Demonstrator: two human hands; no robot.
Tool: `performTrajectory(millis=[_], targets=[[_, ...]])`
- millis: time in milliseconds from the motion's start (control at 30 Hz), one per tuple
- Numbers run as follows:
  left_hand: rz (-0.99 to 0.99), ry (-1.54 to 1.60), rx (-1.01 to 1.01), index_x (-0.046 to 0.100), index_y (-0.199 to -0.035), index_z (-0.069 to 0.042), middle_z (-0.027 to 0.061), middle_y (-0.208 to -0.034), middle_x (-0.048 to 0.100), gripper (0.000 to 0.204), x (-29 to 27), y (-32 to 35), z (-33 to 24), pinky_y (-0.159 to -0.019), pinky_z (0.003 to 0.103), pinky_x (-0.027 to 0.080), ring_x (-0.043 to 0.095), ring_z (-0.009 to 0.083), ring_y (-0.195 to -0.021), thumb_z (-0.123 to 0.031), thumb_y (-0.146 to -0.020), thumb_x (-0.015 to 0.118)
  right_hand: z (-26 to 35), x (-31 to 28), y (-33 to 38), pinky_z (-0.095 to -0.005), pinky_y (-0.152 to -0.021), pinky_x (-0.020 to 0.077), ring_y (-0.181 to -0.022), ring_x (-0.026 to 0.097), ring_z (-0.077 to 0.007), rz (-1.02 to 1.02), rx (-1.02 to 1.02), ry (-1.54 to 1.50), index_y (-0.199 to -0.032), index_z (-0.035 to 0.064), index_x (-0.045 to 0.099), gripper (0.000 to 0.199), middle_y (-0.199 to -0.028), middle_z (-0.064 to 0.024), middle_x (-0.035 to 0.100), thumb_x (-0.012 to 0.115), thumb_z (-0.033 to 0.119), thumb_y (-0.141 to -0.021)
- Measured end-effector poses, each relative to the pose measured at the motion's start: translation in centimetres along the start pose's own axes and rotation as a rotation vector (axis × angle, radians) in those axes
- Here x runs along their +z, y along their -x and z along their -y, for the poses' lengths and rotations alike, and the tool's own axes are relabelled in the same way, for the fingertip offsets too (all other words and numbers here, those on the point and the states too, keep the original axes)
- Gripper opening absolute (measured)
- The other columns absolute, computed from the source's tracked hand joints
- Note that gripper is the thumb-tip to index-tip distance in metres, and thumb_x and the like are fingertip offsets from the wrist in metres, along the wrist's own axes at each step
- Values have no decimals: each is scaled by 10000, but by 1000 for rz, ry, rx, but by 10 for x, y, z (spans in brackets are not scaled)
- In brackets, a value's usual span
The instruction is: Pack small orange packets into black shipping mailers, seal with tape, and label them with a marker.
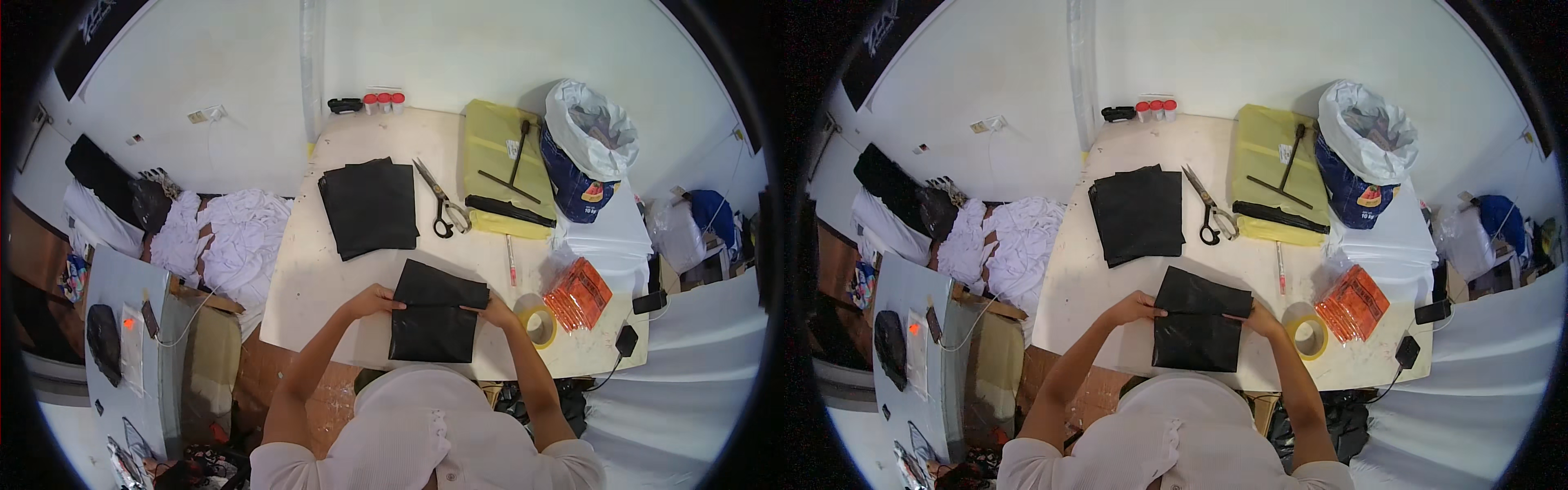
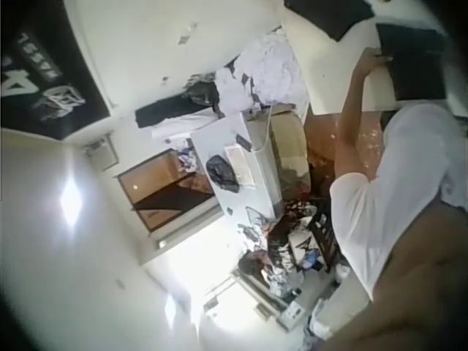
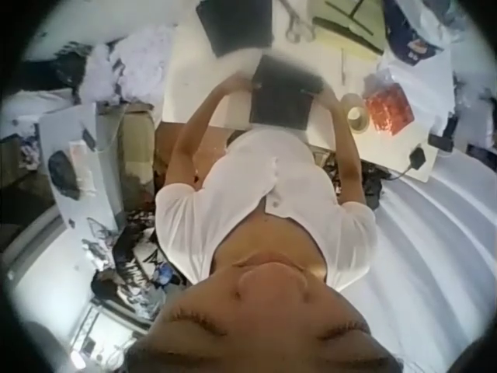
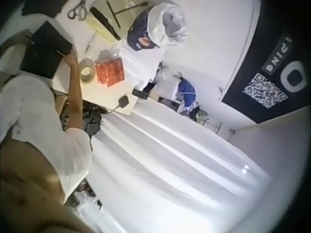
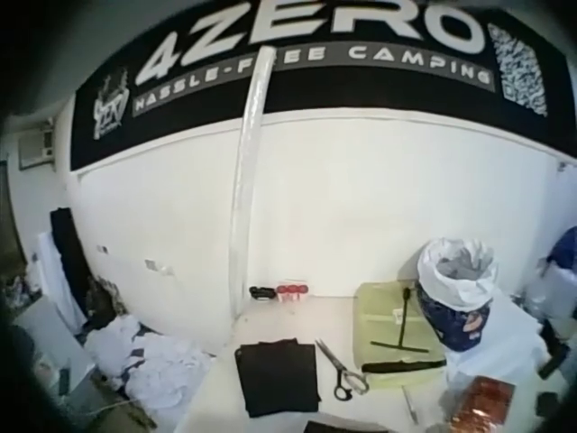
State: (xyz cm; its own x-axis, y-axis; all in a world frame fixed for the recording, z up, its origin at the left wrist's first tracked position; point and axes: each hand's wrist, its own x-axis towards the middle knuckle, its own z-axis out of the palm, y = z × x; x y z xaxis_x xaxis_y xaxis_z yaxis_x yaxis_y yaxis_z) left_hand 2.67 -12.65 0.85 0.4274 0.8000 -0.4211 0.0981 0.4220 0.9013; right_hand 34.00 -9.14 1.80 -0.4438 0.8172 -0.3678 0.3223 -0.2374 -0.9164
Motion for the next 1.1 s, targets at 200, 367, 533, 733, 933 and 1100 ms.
performTrajectory(millis=[200,367,533,733,933,1100], targets=[[169,20,203,674,-828,40,23,-718,625,138,-32,-27,30,-648,235,474,565,88,-670,47,-738,570,-43,-20,-18,-291,-875,424,-960,553,-184,-56,-175,224,-1085,10,583,371,-1042,-70,615,614,-4,-716],[101,-130,192,678,-852,24,78,-858,668,261,-24,-35,-1,-742,241,471,596,125,-785,112,-669,514,-4,-20,-21,-270,-906,411,-1032,545,-179,279,-94,-197,-1013,0,649,427,-1119,-123,601,408,-165,-701],[108,-235,350,680,-922,-36,91,-1000,654,314,-15,-37,-11,-836,264,455,602,181,-929,95,-678,533,-20,-16,-20,-286,-919,409,-1076,544,-224,63,-326,-6,-996,80,679,435,-1106,-134,613,502,-132,-661],[-146,-709,568,653,-1032,-114,67,-1148,591,478,12,-17,-11,-944,356,420,514,268,-1113,128,-636,542,-8,1,7,-338,-972,365,-1188,452,-283,-188,-614,449,-977,144,683,471,-1085,-65,628,609,-81,-569],[-259,-899,752,647,-1048,-152,47,-1173,575,455,16,-4,13,-942,346,424,508,235,-1121,46,-640,614,8,14,39,-351,-875,414,-947,531,-242,-361,-578,760,-940,154,684,454,-1051,21,639,639,-45,-534],[-305,-991,796,657,-1032,-157,61,-1209,554,406,26,11,14,-920,340,445,512,222,-1126,34,-677,611,-6,25,49,-317,-768,458,-825,541,-227,-367,-565,665,-942,141,678,464,-1055,18,637,624,-62,-529]])
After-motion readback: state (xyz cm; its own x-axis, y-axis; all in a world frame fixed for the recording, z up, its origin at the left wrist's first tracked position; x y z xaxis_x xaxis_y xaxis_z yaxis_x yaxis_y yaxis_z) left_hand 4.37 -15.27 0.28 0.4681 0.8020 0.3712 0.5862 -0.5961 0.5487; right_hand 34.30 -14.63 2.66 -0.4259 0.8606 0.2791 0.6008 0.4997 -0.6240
